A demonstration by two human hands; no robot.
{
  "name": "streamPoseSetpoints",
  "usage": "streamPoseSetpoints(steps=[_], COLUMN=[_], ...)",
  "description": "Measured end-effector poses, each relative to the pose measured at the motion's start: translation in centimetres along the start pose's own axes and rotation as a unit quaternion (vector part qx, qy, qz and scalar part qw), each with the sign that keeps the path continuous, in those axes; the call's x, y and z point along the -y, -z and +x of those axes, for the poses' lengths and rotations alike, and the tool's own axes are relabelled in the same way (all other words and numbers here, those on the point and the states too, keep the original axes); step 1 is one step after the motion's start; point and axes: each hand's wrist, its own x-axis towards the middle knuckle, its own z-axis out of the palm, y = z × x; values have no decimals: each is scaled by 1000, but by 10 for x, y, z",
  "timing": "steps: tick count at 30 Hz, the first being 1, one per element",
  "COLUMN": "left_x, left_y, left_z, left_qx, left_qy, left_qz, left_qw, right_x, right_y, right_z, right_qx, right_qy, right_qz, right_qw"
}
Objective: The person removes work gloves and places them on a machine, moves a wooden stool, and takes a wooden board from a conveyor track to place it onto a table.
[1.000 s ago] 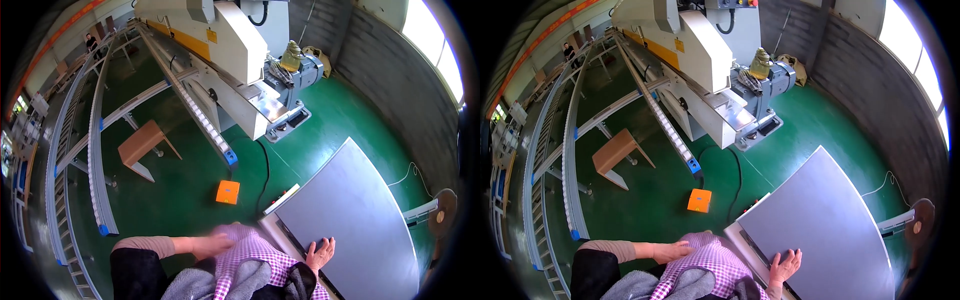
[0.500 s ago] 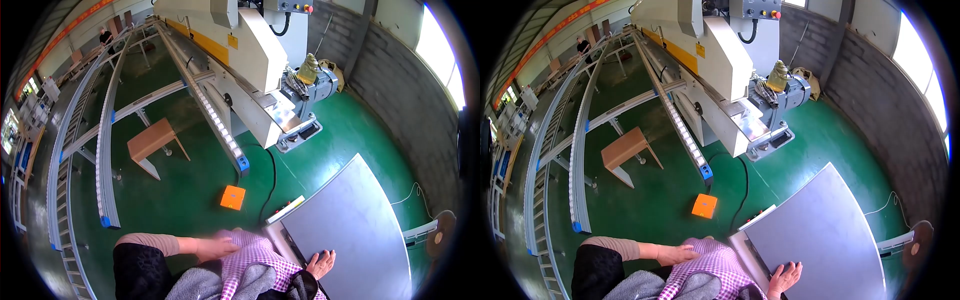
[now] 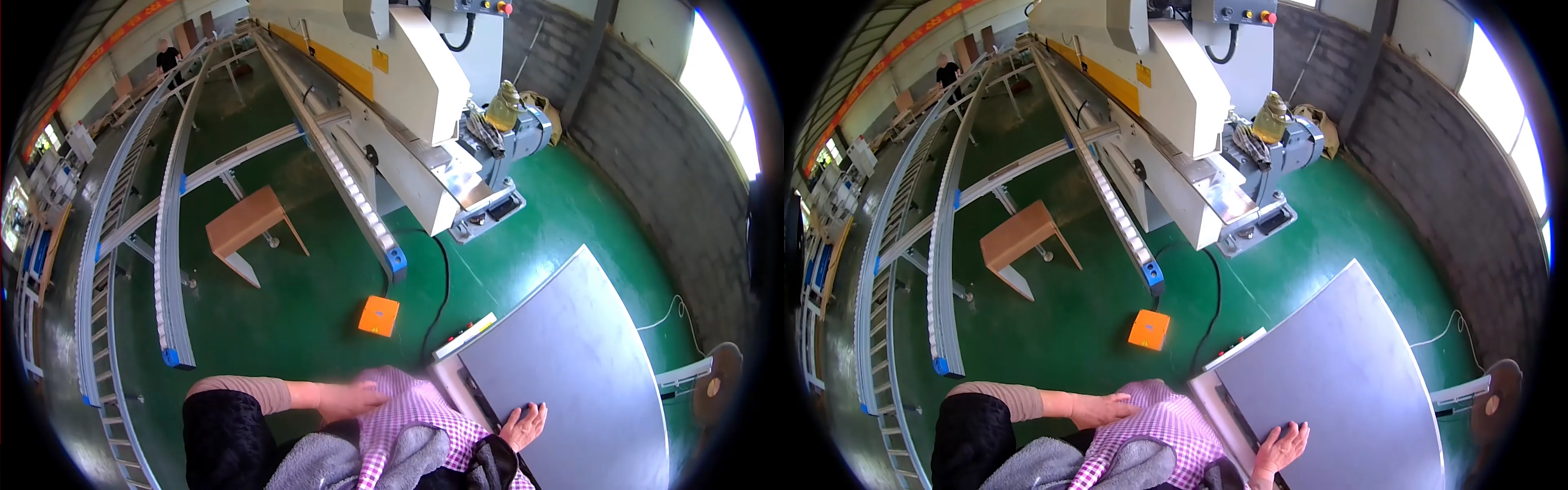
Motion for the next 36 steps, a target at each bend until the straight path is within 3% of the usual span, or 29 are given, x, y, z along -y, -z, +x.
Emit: streamPoseSetpoints(steps=[1,27,36], left_x=[4,-12,-7], left_y=[-19,18,15], left_z=[2,11,12], left_qx=[-156,-70,-92], left_qy=[-36,-12,-3], left_qz=[-45,-20,-58], left_qw=[986,997,994], right_x=[0,-4,-2], right_y=[0,-4,-3], right_z=[1,2,3], right_qx=[0,-18,-16], right_qy=[3,11,15], right_qz=[4,0,3], right_qw=[1000,1000,1000])
